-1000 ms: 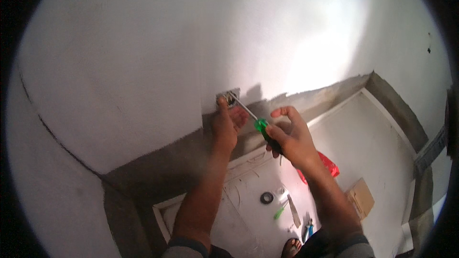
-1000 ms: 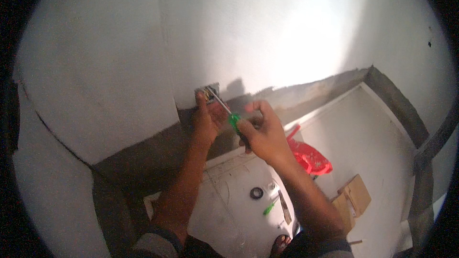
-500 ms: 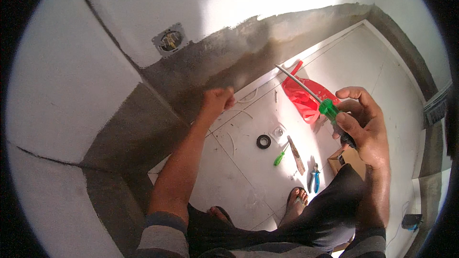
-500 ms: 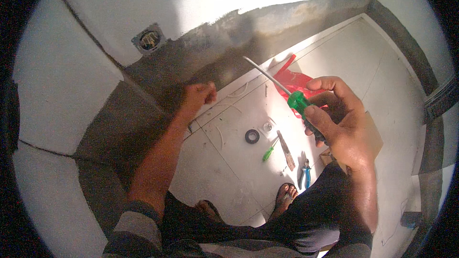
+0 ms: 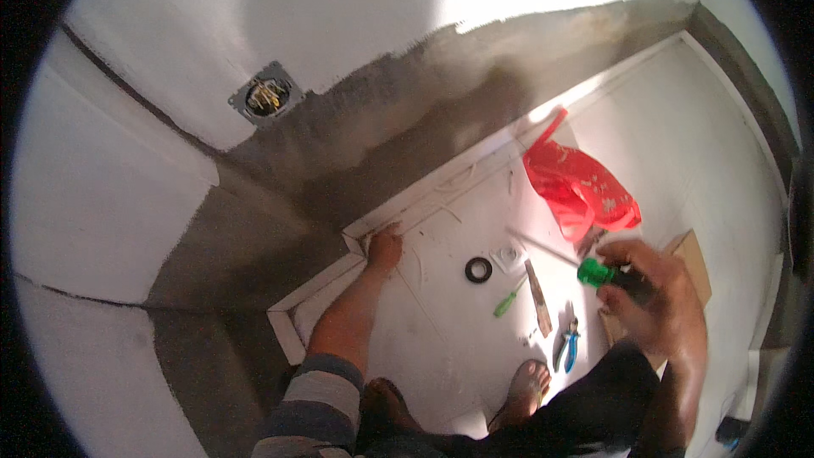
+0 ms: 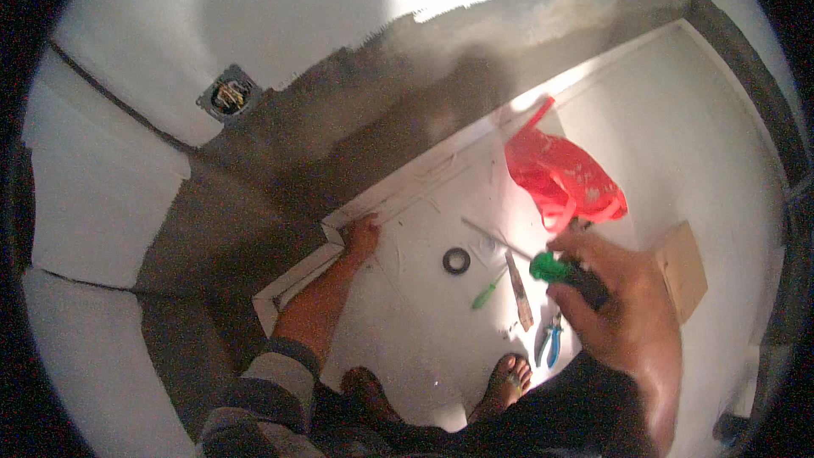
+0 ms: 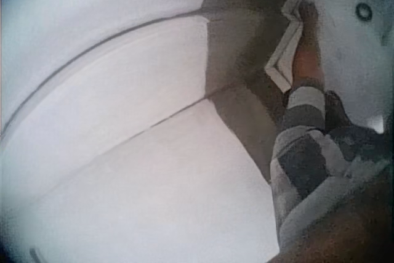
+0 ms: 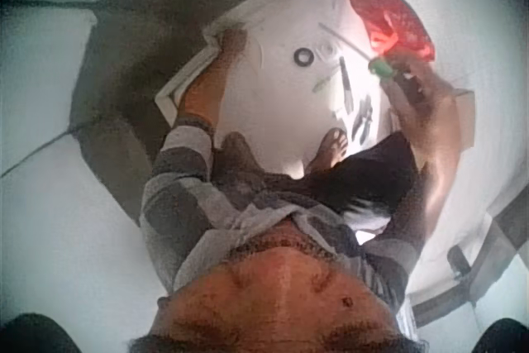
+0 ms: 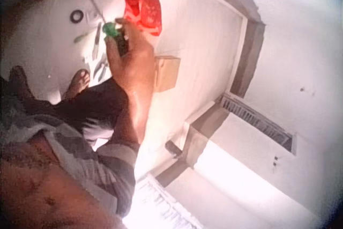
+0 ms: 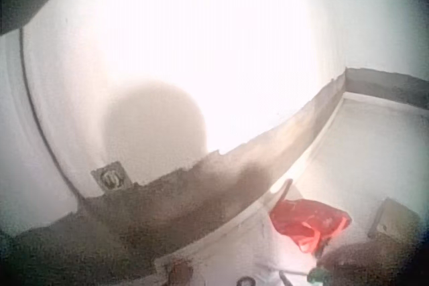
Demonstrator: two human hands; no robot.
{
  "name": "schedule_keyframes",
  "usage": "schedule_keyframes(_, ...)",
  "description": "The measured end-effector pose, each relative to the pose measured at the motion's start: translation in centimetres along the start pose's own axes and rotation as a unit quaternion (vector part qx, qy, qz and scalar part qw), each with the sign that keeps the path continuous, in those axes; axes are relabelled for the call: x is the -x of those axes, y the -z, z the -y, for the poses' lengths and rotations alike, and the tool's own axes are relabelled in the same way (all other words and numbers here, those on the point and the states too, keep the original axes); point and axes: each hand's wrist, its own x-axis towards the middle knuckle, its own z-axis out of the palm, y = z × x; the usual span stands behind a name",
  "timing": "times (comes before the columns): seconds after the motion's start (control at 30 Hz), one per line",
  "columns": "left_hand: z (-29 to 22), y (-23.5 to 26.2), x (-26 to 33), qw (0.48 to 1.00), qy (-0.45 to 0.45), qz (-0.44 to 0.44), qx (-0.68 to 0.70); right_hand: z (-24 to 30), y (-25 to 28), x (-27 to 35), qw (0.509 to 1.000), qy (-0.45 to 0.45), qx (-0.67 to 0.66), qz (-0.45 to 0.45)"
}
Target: The person installs a small electrical fixture into a wall cutout. They align the fixture, insert it into the opening, and use a screwdriver to tighten screws securing it to the wall.
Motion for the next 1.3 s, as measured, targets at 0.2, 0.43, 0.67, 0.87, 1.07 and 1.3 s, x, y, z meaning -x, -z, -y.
schedule_keyframes(0.2,5.0,-7.0,-5.6,0.980,-0.036,-0.156,-0.121,0.5,0.2,-2.0,0.993,0.020,0.019,0.111)
schedule_keyframes(0.43,2.9,-5.0,-5.6,0.979,0.004,-0.195,-0.051,0.2,0.0,-3.4,0.984,0.031,0.008,0.176)
schedule_keyframes(0.67,4.6,-6.4,-6.0,0.963,0.035,-0.263,-0.049,-1.0,-0.3,-3.1,0.981,0.073,-0.003,0.182)
schedule_keyframes(0.87,-2.8,-5.7,-1.1,0.831,0.050,-0.181,0.523,-1.6,-0.1,-2.0,0.983,0.057,0.012,0.176)
schedule_keyframes(1.07,-15.2,-1.3,4.5,0.680,-0.091,-0.177,0.706,-2.9,-1.7,-2.5,0.990,0.134,-0.046,0.025)
schedule_keyframes(1.3,-28.1,7.3,9.4,0.462,-0.131,0.197,0.855,0.4,-1.0,-1.4,0.948,0.051,-0.292,-0.117)
